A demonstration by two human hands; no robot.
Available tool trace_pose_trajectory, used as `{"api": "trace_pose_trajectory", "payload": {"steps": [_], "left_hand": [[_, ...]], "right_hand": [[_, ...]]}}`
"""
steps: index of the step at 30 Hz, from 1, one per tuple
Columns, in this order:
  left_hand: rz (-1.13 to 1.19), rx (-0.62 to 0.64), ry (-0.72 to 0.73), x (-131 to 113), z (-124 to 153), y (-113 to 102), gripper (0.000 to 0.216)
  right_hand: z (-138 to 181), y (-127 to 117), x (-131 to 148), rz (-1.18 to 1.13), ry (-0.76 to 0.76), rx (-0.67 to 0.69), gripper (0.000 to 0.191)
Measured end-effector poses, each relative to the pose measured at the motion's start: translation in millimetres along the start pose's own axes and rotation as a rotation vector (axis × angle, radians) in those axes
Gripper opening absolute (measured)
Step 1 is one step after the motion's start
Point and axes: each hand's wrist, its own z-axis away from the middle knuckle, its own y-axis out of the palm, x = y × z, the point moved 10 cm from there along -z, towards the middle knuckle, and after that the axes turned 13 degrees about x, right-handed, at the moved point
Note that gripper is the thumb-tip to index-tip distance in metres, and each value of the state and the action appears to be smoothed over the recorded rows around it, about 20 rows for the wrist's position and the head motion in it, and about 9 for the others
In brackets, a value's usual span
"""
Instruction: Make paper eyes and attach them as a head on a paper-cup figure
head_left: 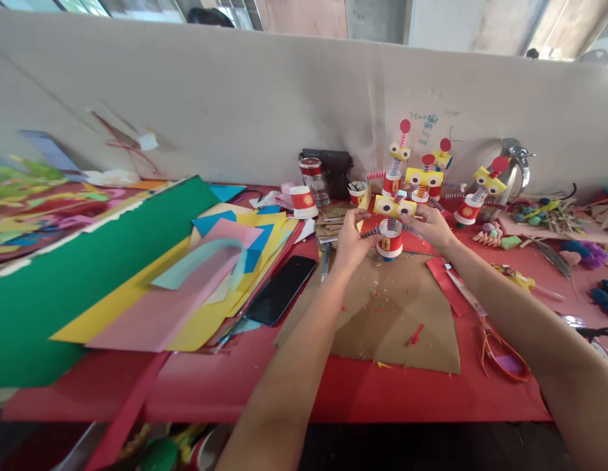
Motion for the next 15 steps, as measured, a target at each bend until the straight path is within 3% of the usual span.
{"api": "trace_pose_trajectory", "payload": {"steps": [8, 15], "left_hand": [[-0.120, -0.238, -0.010, -0.4, 37.5, -19.4, 0.057], [-0.099, -0.279, -0.075, 11.2, 80.1, 1.2, 0.052]], "right_hand": [[3.5, -0.3, 16.2, 0.061, -0.035, 0.007, 0.014], [9.5, -5.2, 19.6, 0.089, -0.020, -0.037, 0.012]]}}
